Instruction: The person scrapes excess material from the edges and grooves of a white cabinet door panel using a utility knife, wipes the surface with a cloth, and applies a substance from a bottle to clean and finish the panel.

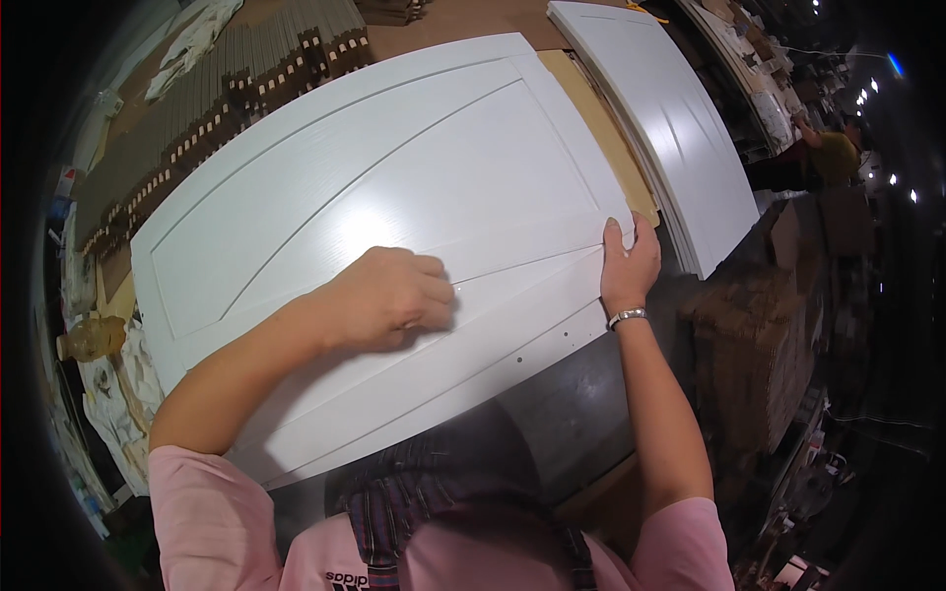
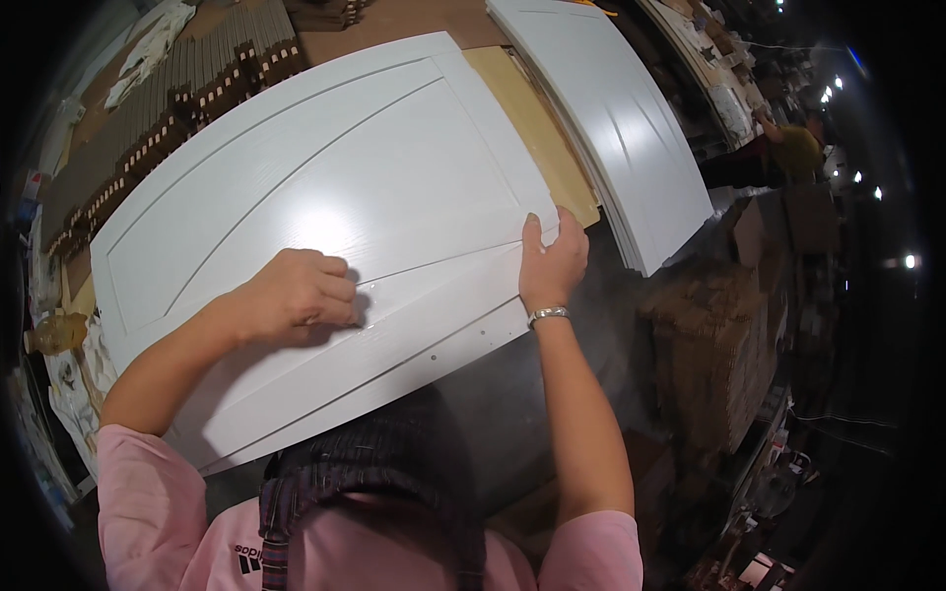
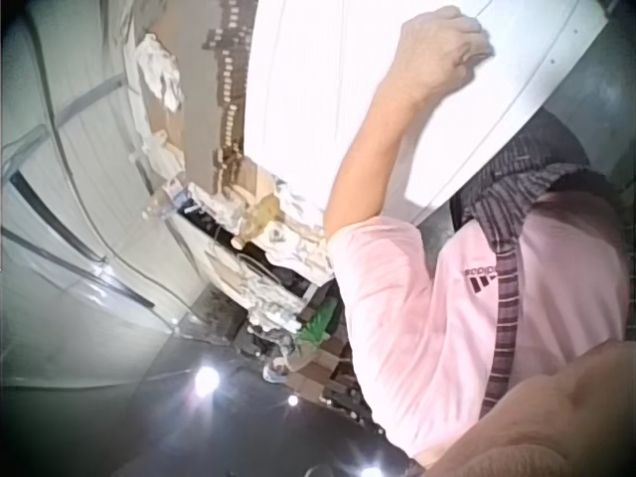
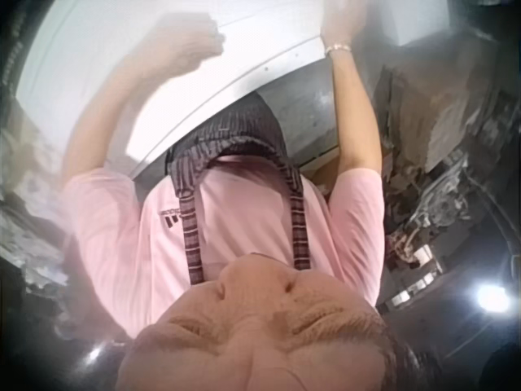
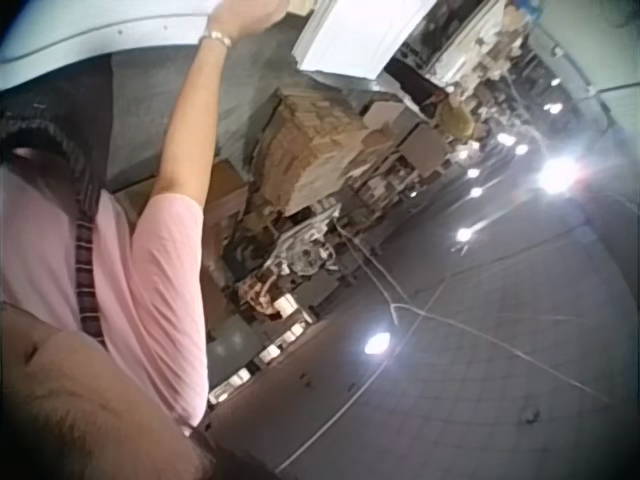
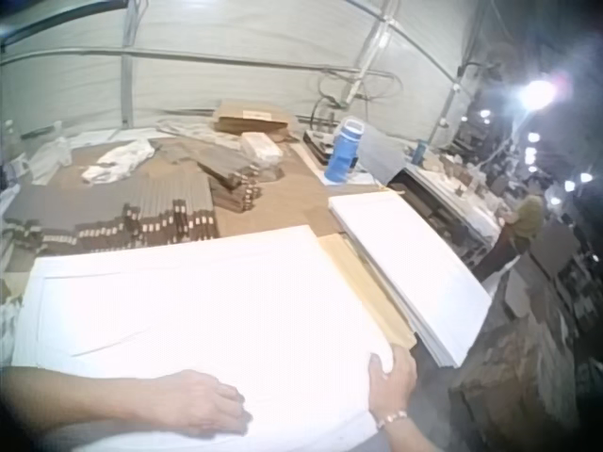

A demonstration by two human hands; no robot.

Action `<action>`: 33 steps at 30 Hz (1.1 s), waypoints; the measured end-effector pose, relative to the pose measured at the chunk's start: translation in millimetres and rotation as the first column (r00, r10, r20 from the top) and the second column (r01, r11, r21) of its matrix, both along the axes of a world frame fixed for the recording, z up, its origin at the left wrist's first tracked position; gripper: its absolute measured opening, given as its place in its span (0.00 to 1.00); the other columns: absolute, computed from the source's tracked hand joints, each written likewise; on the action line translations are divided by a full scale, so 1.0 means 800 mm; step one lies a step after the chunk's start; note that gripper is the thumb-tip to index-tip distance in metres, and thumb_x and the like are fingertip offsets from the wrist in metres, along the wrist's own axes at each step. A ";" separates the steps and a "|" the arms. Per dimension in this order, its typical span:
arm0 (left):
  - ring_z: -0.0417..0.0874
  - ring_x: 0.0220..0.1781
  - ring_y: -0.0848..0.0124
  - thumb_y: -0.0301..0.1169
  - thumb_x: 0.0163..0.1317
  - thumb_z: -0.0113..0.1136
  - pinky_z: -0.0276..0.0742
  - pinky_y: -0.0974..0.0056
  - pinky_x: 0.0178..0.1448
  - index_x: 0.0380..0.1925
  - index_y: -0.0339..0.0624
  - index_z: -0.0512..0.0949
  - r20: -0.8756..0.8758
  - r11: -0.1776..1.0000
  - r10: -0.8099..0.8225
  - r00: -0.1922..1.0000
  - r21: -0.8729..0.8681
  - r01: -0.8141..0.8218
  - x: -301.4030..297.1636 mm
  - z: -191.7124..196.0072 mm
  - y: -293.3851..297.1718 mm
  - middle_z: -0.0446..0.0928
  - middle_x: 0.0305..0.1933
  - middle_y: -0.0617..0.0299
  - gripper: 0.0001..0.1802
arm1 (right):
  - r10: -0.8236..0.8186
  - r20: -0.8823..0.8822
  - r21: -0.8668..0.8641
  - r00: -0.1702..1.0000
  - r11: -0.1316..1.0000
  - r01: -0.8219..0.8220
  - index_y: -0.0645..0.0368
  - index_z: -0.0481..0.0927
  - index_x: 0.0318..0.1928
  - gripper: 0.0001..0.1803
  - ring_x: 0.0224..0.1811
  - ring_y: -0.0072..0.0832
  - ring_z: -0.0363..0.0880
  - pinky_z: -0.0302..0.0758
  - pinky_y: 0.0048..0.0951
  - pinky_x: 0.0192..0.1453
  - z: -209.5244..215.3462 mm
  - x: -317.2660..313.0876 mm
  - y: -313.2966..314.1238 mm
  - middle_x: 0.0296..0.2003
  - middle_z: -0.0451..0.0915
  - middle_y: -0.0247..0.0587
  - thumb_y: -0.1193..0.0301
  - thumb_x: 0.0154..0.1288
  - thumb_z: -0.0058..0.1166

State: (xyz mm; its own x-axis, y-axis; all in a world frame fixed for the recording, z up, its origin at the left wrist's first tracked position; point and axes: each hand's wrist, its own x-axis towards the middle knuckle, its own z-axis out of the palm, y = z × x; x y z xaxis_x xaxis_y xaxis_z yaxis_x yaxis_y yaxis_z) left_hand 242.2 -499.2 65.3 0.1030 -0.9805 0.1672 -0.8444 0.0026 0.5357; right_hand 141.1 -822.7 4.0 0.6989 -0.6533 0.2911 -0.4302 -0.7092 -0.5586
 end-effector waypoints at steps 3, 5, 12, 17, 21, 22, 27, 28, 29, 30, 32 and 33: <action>0.78 0.40 0.68 0.25 0.43 0.62 0.77 0.62 0.35 0.27 0.50 0.79 0.004 0.999 -0.018 1.000 0.035 0.018 -0.005 -0.003 0.038 0.75 0.32 0.73 0.08 | -0.004 -0.010 0.006 1.000 1.000 0.005 0.64 0.79 0.54 0.23 0.55 0.48 0.76 0.72 0.44 0.59 0.003 -0.002 -0.003 0.49 0.81 0.51 0.61 0.64 0.61; 0.78 0.40 0.68 0.25 0.43 0.63 0.77 0.62 0.34 0.26 0.50 0.79 -0.019 0.997 -0.003 1.000 0.081 0.005 -0.004 -0.003 0.041 0.76 0.32 0.73 0.08 | -0.002 -0.015 0.007 1.000 1.000 0.002 0.64 0.79 0.54 0.23 0.55 0.48 0.76 0.72 0.44 0.59 0.004 -0.001 -0.005 0.49 0.81 0.51 0.61 0.64 0.61; 0.75 0.35 0.67 0.24 0.42 0.65 0.74 0.61 0.32 0.28 0.48 0.82 0.047 0.973 0.194 0.980 -0.135 -0.186 0.004 -0.014 -0.037 0.74 0.28 0.69 0.10 | 0.026 -0.002 -0.013 1.000 1.000 -0.026 0.64 0.79 0.53 0.22 0.54 0.48 0.76 0.72 0.44 0.59 0.000 0.000 -0.003 0.48 0.81 0.51 0.61 0.65 0.60; 0.76 0.37 0.68 0.24 0.44 0.64 0.76 0.61 0.33 0.30 0.48 0.83 0.043 0.989 0.127 0.991 -0.078 -0.123 0.004 -0.007 -0.055 0.76 0.30 0.70 0.10 | 0.009 -0.022 0.022 1.000 1.000 -0.009 0.64 0.79 0.54 0.22 0.54 0.48 0.76 0.72 0.44 0.59 0.011 0.001 0.004 0.49 0.81 0.51 0.61 0.65 0.60; 0.77 0.40 0.64 0.21 0.44 0.61 0.77 0.58 0.35 0.21 0.46 0.78 -0.026 0.991 0.135 0.991 0.019 -0.134 -0.003 -0.001 -0.038 0.74 0.29 0.67 0.06 | 0.004 -0.021 -0.025 1.000 1.000 -0.004 0.64 0.78 0.55 0.23 0.55 0.48 0.76 0.72 0.43 0.60 0.004 -0.002 0.000 0.50 0.81 0.51 0.61 0.65 0.60; 0.76 0.40 0.65 0.21 0.43 0.61 0.77 0.59 0.36 0.21 0.46 0.78 -0.026 0.984 0.175 0.984 -0.017 -0.175 -0.003 -0.005 -0.044 0.74 0.29 0.68 0.06 | -0.009 -0.029 0.015 1.000 1.000 0.010 0.65 0.78 0.55 0.24 0.56 0.48 0.76 0.72 0.43 0.61 0.008 -0.001 0.003 0.51 0.81 0.52 0.61 0.65 0.60; 0.76 0.40 0.66 0.21 0.42 0.61 0.77 0.59 0.36 0.22 0.46 0.78 -0.038 0.986 0.143 0.989 -0.084 -0.146 -0.001 -0.010 -0.059 0.74 0.29 0.68 0.06 | -0.008 -0.041 -0.022 0.999 1.000 0.007 0.65 0.78 0.56 0.24 0.56 0.48 0.75 0.72 0.43 0.61 0.006 -0.001 0.004 0.51 0.80 0.52 0.61 0.65 0.60; 0.77 0.40 0.65 0.22 0.42 0.61 0.77 0.59 0.36 0.22 0.46 0.78 -0.038 0.994 0.107 0.994 -0.031 -0.108 -0.001 -0.004 -0.053 0.74 0.29 0.68 0.06 | -0.014 -0.033 -0.034 0.999 0.999 0.012 0.65 0.78 0.55 0.24 0.56 0.48 0.75 0.72 0.44 0.61 0.007 -0.003 0.002 0.51 0.81 0.52 0.61 0.65 0.60; 0.77 0.40 0.65 0.22 0.42 0.61 0.77 0.59 0.36 0.22 0.46 0.79 -0.038 0.997 0.070 0.997 0.022 -0.069 -0.001 0.000 -0.048 0.74 0.29 0.68 0.07 | -0.020 -0.032 -0.039 0.999 0.999 0.018 0.65 0.78 0.55 0.24 0.56 0.48 0.75 0.72 0.44 0.61 0.009 -0.003 -0.002 0.51 0.81 0.52 0.61 0.65 0.60; 0.77 0.40 0.66 0.21 0.42 0.61 0.78 0.60 0.37 0.23 0.47 0.79 -0.075 0.995 0.100 0.992 0.026 -0.098 -0.001 -0.001 -0.041 0.74 0.29 0.68 0.07 | -0.010 -0.021 -0.037 1.000 0.999 0.010 0.64 0.78 0.55 0.24 0.56 0.48 0.76 0.72 0.44 0.61 0.007 -0.001 -0.001 0.51 0.81 0.52 0.61 0.65 0.60; 0.77 0.40 0.67 0.21 0.43 0.60 0.78 0.60 0.37 0.23 0.47 0.79 -0.080 0.991 0.131 0.988 -0.006 -0.132 0.000 -0.003 -0.050 0.74 0.29 0.68 0.07 | 0.000 -0.010 -0.033 1.000 0.999 0.000 0.64 0.78 0.55 0.24 0.55 0.48 0.76 0.72 0.44 0.60 0.006 -0.001 0.002 0.51 0.81 0.52 0.61 0.65 0.60; 0.77 0.41 0.67 0.21 0.43 0.60 0.79 0.60 0.37 0.23 0.47 0.80 -0.080 0.985 0.165 0.983 -0.042 -0.168 0.001 -0.006 -0.056 0.74 0.29 0.69 0.07 | 0.002 -0.010 -0.010 1.000 1.000 -0.002 0.64 0.78 0.55 0.24 0.55 0.48 0.76 0.72 0.44 0.60 0.006 0.001 0.003 0.50 0.81 0.52 0.61 0.65 0.61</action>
State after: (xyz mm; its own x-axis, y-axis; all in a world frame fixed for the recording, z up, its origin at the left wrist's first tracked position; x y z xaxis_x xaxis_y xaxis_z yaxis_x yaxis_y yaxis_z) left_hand 243.0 -543.6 60.7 0.2785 -0.9394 0.1998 -0.7921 -0.1070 0.6009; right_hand 141.8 -820.6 9.1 0.7034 -0.6488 0.2905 -0.4344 -0.7158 -0.5468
